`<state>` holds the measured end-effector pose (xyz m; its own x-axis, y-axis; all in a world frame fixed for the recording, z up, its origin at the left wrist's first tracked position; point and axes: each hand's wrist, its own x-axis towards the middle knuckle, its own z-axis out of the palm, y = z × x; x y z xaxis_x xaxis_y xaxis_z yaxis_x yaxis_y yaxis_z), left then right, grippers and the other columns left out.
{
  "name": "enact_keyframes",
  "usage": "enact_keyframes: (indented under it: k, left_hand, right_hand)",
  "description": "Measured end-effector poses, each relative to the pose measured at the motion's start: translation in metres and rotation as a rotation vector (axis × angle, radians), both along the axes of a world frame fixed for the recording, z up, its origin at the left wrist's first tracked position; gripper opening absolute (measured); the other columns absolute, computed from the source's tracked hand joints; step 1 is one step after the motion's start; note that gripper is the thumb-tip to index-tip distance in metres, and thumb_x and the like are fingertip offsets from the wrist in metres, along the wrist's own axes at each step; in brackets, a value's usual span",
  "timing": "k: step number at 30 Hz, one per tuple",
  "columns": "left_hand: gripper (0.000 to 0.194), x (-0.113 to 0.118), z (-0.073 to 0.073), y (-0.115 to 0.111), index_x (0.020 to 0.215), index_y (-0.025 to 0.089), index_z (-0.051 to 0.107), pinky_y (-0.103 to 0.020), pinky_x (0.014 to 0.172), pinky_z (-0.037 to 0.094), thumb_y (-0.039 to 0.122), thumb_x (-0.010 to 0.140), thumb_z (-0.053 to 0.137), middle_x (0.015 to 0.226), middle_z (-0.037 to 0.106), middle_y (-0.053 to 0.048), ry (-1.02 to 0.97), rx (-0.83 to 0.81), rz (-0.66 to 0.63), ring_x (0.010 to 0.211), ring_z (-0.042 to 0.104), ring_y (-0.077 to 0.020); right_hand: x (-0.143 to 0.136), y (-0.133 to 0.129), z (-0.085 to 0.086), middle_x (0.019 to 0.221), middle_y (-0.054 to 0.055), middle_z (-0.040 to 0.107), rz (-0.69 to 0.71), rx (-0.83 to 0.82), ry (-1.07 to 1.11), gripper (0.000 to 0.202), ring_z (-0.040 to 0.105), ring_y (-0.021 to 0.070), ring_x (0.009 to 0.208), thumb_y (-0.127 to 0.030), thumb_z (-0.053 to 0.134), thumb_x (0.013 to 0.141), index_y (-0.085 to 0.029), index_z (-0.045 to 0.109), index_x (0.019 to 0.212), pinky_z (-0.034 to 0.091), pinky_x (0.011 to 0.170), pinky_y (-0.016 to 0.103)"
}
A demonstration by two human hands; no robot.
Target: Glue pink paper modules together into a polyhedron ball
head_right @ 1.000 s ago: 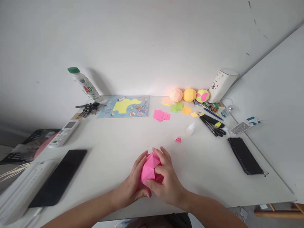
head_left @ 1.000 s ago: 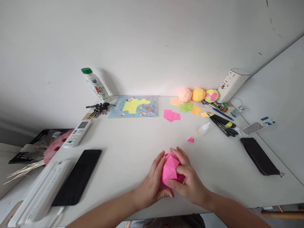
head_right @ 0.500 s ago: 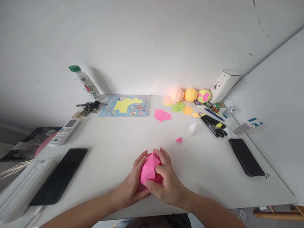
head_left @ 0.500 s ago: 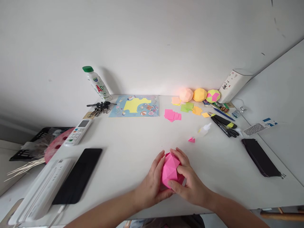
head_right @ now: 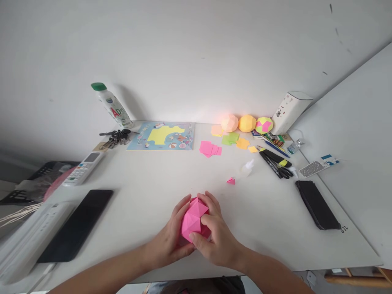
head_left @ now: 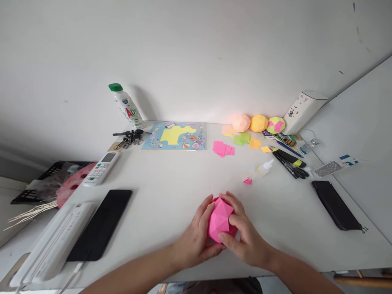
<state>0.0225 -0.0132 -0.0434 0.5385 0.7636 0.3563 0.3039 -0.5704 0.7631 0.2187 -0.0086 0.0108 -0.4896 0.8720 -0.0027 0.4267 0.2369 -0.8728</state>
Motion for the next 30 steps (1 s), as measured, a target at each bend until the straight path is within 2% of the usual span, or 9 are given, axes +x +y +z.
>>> enact_keyframes:
  k: [7, 12, 15, 19, 27, 30]
  left_hand:
    - [0.092, -0.001, 0.001, 0.001, 0.152, 0.019, -0.001, -0.065, 0.110, 0.032, 0.038, 0.089, 0.063, 0.155, 0.010, -0.027, 0.010, -0.024, 0.020, 0.146, 0.013, -0.0429]
    - [0.091, -0.001, 0.001, 0.001, 0.152, 0.020, -0.001, -0.064, 0.109, 0.034, 0.036, 0.089, 0.063, 0.154, 0.011, -0.027, 0.002, -0.027, 0.011, 0.146, 0.014, -0.0435]
    - [0.093, -0.001, 0.002, 0.001, 0.152, 0.021, -0.002, -0.065, 0.109, 0.033, 0.036, 0.089, 0.064, 0.154, 0.010, -0.027, 0.000, -0.038, 0.011, 0.145, 0.014, -0.0437]
    - [0.092, -0.002, 0.003, 0.001, 0.152, 0.021, -0.001, -0.066, 0.110, 0.032, 0.036, 0.088, 0.064, 0.154, 0.010, -0.026, 0.009, -0.079, 0.019, 0.145, 0.016, -0.0438]
    - [0.092, -0.002, 0.003, 0.002, 0.152, 0.022, -0.001, -0.065, 0.110, 0.032, 0.035, 0.088, 0.064, 0.153, 0.014, -0.025, -0.019, -0.097, 0.014, 0.144, 0.018, -0.0429]
    - [0.090, -0.002, 0.006, 0.002, 0.151, 0.023, 0.002, -0.062, 0.109, 0.035, 0.033, 0.088, 0.065, 0.152, 0.020, -0.024, -0.052, -0.140, 0.014, 0.142, 0.025, -0.0414]
  right_hand:
    - [0.001, 0.003, 0.008, 0.157, 0.015, 0.022, 0.040, -0.050, -0.045, 0.010, 0.006, 0.0325, 0.149, -0.022, 0.057, 0.084, -0.018, 0.056, 0.093, 0.025, 0.118, 0.053]
    - [0.004, 0.003, 0.009, 0.159, 0.013, 0.020, 0.066, -0.061, -0.023, 0.014, 0.005, 0.0313, 0.150, -0.022, 0.055, 0.086, -0.019, 0.057, 0.100, 0.024, 0.118, 0.052]
    - [0.005, 0.004, 0.009, 0.159, 0.013, 0.019, 0.069, -0.060, -0.009, 0.009, 0.004, 0.0319, 0.150, -0.022, 0.056, 0.086, -0.019, 0.055, 0.095, 0.023, 0.118, 0.053]
    - [0.009, 0.004, 0.009, 0.160, 0.013, 0.016, 0.068, -0.094, -0.012, 0.005, 0.009, 0.0301, 0.150, -0.021, 0.055, 0.087, -0.020, 0.050, 0.086, 0.031, 0.115, 0.048]
    - [0.012, 0.005, 0.011, 0.160, 0.012, 0.017, 0.068, -0.112, -0.006, 0.008, 0.009, 0.0282, 0.150, -0.021, 0.052, 0.089, -0.021, 0.047, 0.084, 0.033, 0.113, 0.045]
    - [0.012, 0.007, 0.013, 0.159, 0.013, 0.019, 0.080, -0.114, 0.010, 0.005, 0.009, 0.0293, 0.150, -0.021, 0.054, 0.088, -0.021, 0.049, 0.089, 0.031, 0.113, 0.048]
